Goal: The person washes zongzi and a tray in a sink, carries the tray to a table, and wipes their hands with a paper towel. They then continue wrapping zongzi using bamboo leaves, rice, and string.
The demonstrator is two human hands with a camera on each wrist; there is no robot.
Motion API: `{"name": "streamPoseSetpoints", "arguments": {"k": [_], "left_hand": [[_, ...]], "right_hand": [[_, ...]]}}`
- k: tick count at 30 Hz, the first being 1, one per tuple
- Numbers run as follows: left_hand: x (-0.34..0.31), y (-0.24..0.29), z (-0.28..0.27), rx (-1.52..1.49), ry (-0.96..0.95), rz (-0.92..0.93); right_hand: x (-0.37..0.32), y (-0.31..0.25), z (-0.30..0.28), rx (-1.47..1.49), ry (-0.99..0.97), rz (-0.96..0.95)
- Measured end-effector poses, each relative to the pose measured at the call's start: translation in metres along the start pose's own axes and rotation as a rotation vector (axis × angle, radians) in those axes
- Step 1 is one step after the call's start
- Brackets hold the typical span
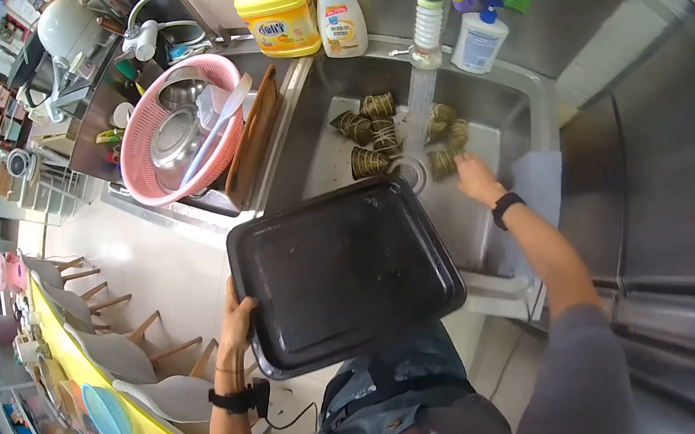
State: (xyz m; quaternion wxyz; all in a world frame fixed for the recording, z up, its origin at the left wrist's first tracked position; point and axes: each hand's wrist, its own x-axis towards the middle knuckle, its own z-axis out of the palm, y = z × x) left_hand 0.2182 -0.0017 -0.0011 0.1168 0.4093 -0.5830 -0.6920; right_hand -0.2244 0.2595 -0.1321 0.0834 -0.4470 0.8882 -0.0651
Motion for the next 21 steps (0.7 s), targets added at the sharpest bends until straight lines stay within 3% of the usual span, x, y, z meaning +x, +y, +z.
{"name": "streamPoseSetpoints", "arguments": {"k": [2, 3, 7, 10, 13, 16, 21], "left_hand": [[0.000, -0.010, -0.001, 0.011, 0.056, 0.010], [-0.001, -0.009, 0.001, 0.002, 0.086, -0.002], [-0.004, -0.009, 0.003, 0.037, 0.229, -0.039], [-0.002, -0.030, -0.006, 0.022, 0.343, -0.008], [-0.001, -0.045, -0.017, 0.017, 0.446, -0.022], [0.001, -0.058, -0.029, -0.014, 0.486, -0.015], [-0.001, -0.046, -0.020, 0.118, 0.523, 0.000]], "right_hand": [[0.027, 0.012, 0.033, -0.171, 0.046, -0.107], [0.036, 0.011, 0.042, -0.249, -0.059, -0.098], [0.050, 0.009, 0.066, -0.406, -0.004, -0.053], [0.064, 0.012, 0.065, -0.371, -0.134, 0.015], [0.059, 0.010, 0.049, -0.111, -0.211, 0.054], [0.048, -0.013, 0.029, 0.175, 0.001, -0.086], [0.060, -0.057, -0.013, 0.383, -0.013, -0.065]]}}
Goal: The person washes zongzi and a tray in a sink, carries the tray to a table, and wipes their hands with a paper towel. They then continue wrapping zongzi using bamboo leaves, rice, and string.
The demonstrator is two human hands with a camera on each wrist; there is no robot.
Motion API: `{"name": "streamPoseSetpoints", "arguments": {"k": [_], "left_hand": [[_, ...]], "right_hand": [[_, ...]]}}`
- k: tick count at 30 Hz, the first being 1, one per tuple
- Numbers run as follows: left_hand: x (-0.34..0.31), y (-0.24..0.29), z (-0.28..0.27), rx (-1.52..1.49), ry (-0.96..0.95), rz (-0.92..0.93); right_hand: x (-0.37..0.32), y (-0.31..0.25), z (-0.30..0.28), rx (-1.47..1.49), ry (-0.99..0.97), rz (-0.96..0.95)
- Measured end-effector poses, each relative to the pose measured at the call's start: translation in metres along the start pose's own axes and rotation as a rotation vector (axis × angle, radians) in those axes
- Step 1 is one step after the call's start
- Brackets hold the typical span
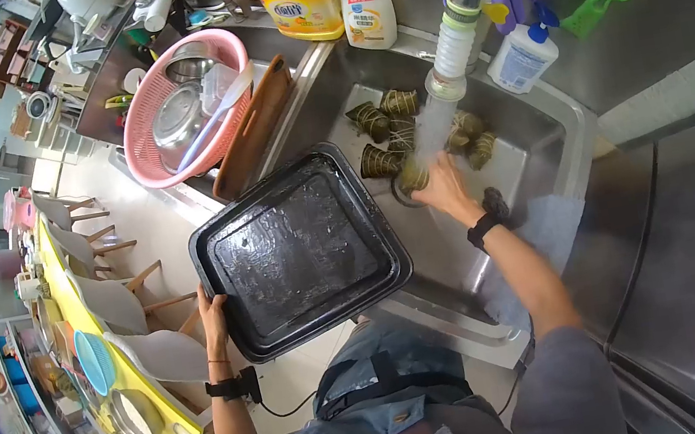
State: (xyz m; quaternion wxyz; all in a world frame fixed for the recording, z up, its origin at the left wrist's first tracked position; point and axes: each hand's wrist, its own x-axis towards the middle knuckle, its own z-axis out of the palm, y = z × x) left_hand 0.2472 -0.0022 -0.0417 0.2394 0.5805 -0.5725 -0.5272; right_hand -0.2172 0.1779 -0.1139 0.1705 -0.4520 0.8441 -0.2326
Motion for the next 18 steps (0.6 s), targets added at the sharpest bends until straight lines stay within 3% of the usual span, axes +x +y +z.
{"name": "streamPoseSetpoints", "arguments": {"k": [2, 5, 7, 9, 12, 16, 18], "left_hand": [[0.000, -0.003, -0.007, -0.013, -0.014, 0.051], [-0.002, 0.003, -0.009, 0.022, -0.043, 0.069], [0.005, -0.009, -0.011, 0.131, -0.046, 0.132], [0.009, -0.008, -0.008, 0.101, -0.045, 0.062], [0.007, 0.016, -0.003, -0.022, -0.046, -0.070], [0.011, 0.016, 0.002, 0.461, 0.090, 0.243], [0.002, 0.027, 0.007, 0.651, 0.141, 0.211]], "right_hand": [[0.002, -0.003, -0.006, 0.172, -0.018, 0.020], [0.004, 0.015, -0.012, 0.817, -0.308, 0.358], [0.002, 0.015, -0.015, 1.268, -0.358, 0.406], [0.004, 0.014, -0.021, 1.620, -0.388, 0.499], [0.007, 0.008, -0.033, 1.809, -0.448, 0.468], [0.007, 0.004, -0.038, 1.810, -0.548, 0.450], [0.003, 0.005, -0.040, 1.683, -0.591, 0.432]]}}
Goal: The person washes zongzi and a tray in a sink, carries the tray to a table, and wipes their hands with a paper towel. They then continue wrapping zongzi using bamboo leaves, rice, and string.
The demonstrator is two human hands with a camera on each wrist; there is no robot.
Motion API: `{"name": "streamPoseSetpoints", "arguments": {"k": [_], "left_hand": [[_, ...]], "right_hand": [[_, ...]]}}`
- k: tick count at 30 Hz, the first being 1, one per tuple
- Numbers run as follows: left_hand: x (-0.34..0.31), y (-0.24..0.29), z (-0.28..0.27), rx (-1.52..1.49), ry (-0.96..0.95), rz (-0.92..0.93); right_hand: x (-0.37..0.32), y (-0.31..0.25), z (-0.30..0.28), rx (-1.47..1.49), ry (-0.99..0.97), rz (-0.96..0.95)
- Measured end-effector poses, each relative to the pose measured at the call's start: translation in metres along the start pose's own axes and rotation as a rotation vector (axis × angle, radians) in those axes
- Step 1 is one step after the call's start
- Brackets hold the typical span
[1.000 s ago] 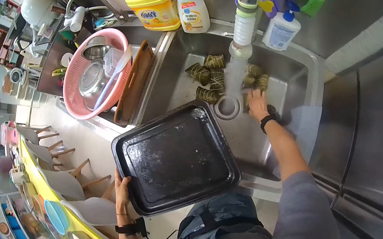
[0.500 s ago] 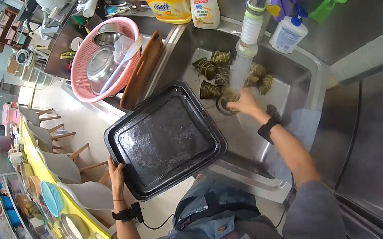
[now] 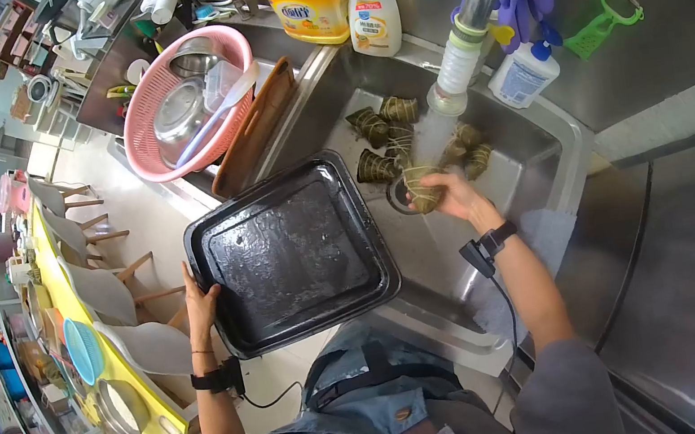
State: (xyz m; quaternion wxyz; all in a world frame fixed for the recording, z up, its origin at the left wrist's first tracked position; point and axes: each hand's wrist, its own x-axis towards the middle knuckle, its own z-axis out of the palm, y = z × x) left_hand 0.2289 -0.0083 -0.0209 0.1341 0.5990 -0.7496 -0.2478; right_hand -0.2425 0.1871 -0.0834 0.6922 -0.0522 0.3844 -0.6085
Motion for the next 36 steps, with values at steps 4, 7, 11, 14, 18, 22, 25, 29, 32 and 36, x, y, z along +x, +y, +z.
{"name": "streamPoseSetpoints", "arguments": {"k": [4, 7, 11, 14, 18, 22, 25, 29, 32, 36], "left_hand": [[-0.009, 0.072, -0.026, 0.158, 0.001, 0.234], [-0.028, 0.189, -0.042, -0.369, -0.586, 0.218], [-0.029, 0.273, 0.012, -0.802, -1.208, 0.023], [-0.013, 0.280, 0.094, -0.770, -0.955, 0.005], [-0.001, 0.301, 0.162, -1.068, -0.902, -0.310], [-0.002, 0.317, 0.180, -1.135, -0.880, -0.337], [0.003, 0.319, 0.185, -1.332, -1.117, -0.549], [0.010, 0.335, 0.210, -1.689, -1.188, -0.734], [0.014, 0.345, 0.227, -1.898, -1.205, -0.735], [0.019, 0.350, 0.220, -2.040, -1.146, -0.814]], "right_hand": [[0.004, -0.004, 0.002, -0.487, 0.159, -0.045], [0.006, -0.015, 0.009, -0.564, 0.208, -0.014], [0.000, -0.031, 0.031, -0.412, 0.318, -0.069], [-0.012, -0.035, 0.051, -0.566, 0.301, -0.191], [-0.015, -0.023, 0.056, -1.001, 0.398, -0.458], [-0.041, -0.037, 0.059, -0.845, 0.308, -0.314], [-0.037, -0.066, 0.005, -0.788, 0.442, -0.211], [0.022, -0.041, -0.091, -1.559, 0.808, -0.626], [0.045, -0.027, -0.089, -1.711, 0.674, -0.920], [0.067, -0.014, -0.098, -1.757, 0.652, -0.932]]}}
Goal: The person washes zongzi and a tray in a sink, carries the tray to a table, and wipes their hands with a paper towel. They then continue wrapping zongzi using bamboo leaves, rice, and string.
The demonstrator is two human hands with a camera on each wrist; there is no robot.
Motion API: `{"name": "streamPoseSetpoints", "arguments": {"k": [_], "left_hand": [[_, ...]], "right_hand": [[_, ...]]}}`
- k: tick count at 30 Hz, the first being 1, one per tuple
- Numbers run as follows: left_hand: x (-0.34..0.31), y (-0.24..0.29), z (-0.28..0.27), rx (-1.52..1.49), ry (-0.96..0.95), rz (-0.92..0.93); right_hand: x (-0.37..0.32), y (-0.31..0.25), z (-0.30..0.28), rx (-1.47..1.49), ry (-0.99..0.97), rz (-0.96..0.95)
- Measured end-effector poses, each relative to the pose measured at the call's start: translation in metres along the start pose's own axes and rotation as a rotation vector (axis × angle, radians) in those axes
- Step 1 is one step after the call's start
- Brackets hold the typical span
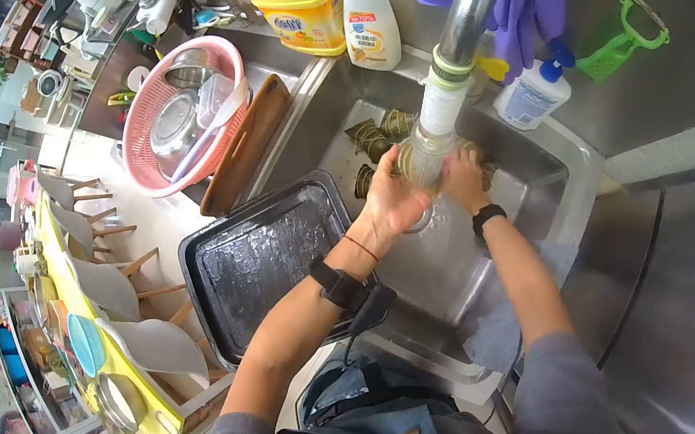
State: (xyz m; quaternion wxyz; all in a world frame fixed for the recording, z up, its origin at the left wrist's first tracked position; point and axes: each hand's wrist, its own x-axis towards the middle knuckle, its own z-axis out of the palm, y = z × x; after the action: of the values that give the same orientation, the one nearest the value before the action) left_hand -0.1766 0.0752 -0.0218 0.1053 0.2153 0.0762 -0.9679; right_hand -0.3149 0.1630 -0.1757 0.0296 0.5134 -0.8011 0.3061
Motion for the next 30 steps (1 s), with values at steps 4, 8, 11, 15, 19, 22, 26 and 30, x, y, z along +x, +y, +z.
{"name": "streamPoseSetpoints", "arguments": {"k": [4, 8, 11, 15, 19, 22, 26, 30], "left_hand": [[-0.008, 0.010, 0.000, -0.095, 0.026, 0.064], [-0.012, 0.018, -0.009, -0.130, -0.070, -0.028], [-0.036, 0.017, 0.008, 0.297, 0.037, -0.110], [-0.095, 0.037, 0.009, 0.895, 0.238, -0.055], [-0.180, 0.078, -0.006, 1.393, 0.473, 0.089], [-0.230, 0.111, -0.035, 1.753, 0.688, 0.183], [-0.269, 0.139, -0.059, 1.573, 0.742, 0.149], [-0.275, 0.151, -0.096, 1.822, 0.634, 0.323]], "right_hand": [[-0.008, 0.026, 0.035, -0.347, -0.055, -0.050], [-0.002, 0.033, 0.045, -0.465, -0.259, 0.095], [-0.008, 0.045, 0.037, -0.284, -0.271, 0.144], [-0.004, -0.013, -0.015, 0.076, -0.352, 0.504], [-0.008, -0.072, -0.063, 0.381, -0.486, 0.506], [-0.019, -0.069, -0.046, 0.536, -0.431, 0.330], [-0.009, -0.082, -0.073, 1.490, -0.515, 0.952], [-0.010, -0.071, -0.078, 2.249, -0.505, 1.120]]}}
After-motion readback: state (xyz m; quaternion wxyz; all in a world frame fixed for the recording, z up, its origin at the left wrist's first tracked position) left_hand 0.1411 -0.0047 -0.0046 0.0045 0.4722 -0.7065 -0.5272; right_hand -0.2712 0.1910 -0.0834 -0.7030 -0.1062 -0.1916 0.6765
